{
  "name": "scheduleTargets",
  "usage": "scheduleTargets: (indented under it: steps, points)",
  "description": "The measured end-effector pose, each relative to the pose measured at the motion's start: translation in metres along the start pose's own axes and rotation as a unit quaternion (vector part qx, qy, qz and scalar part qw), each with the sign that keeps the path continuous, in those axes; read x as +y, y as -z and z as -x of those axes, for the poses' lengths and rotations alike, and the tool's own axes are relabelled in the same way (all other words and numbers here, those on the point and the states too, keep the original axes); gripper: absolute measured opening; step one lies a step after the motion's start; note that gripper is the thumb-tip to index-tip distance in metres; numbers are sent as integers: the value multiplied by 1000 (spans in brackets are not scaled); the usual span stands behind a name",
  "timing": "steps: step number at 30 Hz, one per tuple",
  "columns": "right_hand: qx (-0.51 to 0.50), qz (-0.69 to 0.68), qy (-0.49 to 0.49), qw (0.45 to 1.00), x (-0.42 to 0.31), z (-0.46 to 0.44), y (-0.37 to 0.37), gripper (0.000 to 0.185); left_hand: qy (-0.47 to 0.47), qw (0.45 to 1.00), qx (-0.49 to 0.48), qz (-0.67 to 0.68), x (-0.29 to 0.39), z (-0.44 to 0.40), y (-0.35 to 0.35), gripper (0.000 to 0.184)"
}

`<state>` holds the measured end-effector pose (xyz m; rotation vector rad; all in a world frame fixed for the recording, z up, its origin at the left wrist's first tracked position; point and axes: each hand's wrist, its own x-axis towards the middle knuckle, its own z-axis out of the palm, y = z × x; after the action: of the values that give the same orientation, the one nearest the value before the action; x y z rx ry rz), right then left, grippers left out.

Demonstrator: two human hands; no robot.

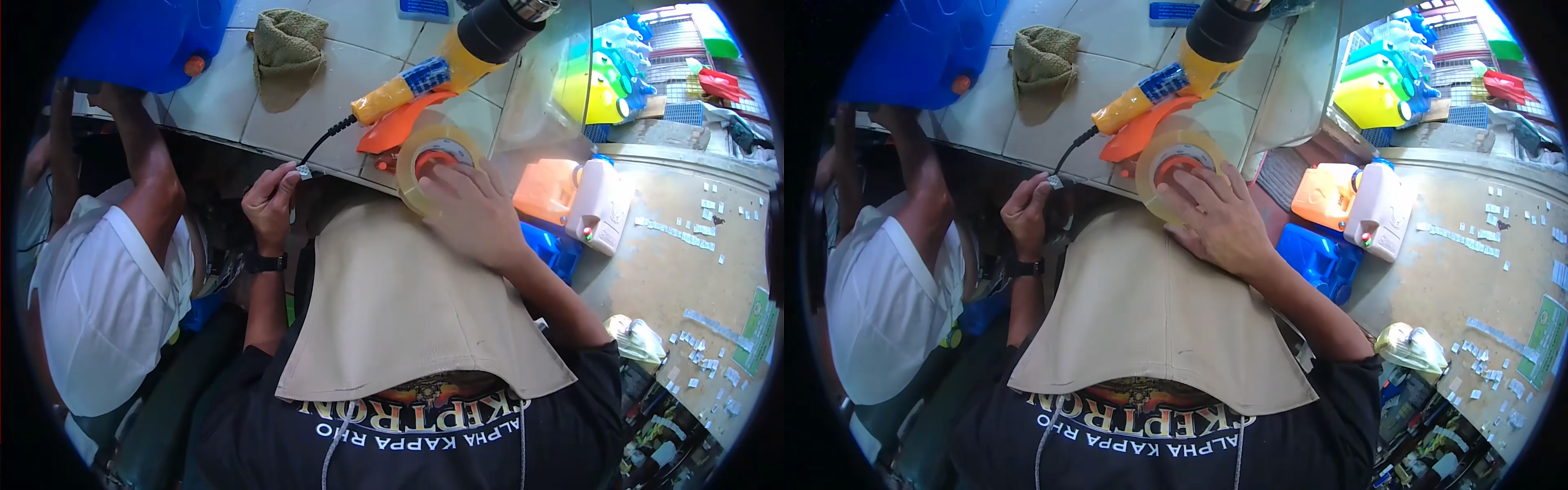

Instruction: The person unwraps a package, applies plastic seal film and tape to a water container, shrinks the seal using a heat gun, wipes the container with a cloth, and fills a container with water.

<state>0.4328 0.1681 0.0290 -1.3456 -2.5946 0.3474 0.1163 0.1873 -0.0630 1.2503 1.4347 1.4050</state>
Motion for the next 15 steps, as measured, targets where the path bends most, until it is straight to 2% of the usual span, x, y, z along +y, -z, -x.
scheduleTargets:
  steps: [3,6,8,9,11,15]
  points:
    - [22,72,1,997,3,5,-18,57,14,1000,-10,-7,1,-1,3,17]
    - [47,33,-33,998,-3,6,-14,60,-2,999,-33,-15,2,-4,5,17]
    - [54,-47,-57,996,-11,2,3,69,-30,998,-49,-15,8,-3,5,16]
    - [54,-46,-56,996,-16,-6,12,69,-30,998,-48,-15,8,-4,4,16]
    - [101,-1,-104,989,-29,-22,24,81,-34,999,-36,-16,8,-6,5,16]
    - [113,-38,-123,985,-9,-42,1,87,-48,998,-30,-17,4,-14,8,16]
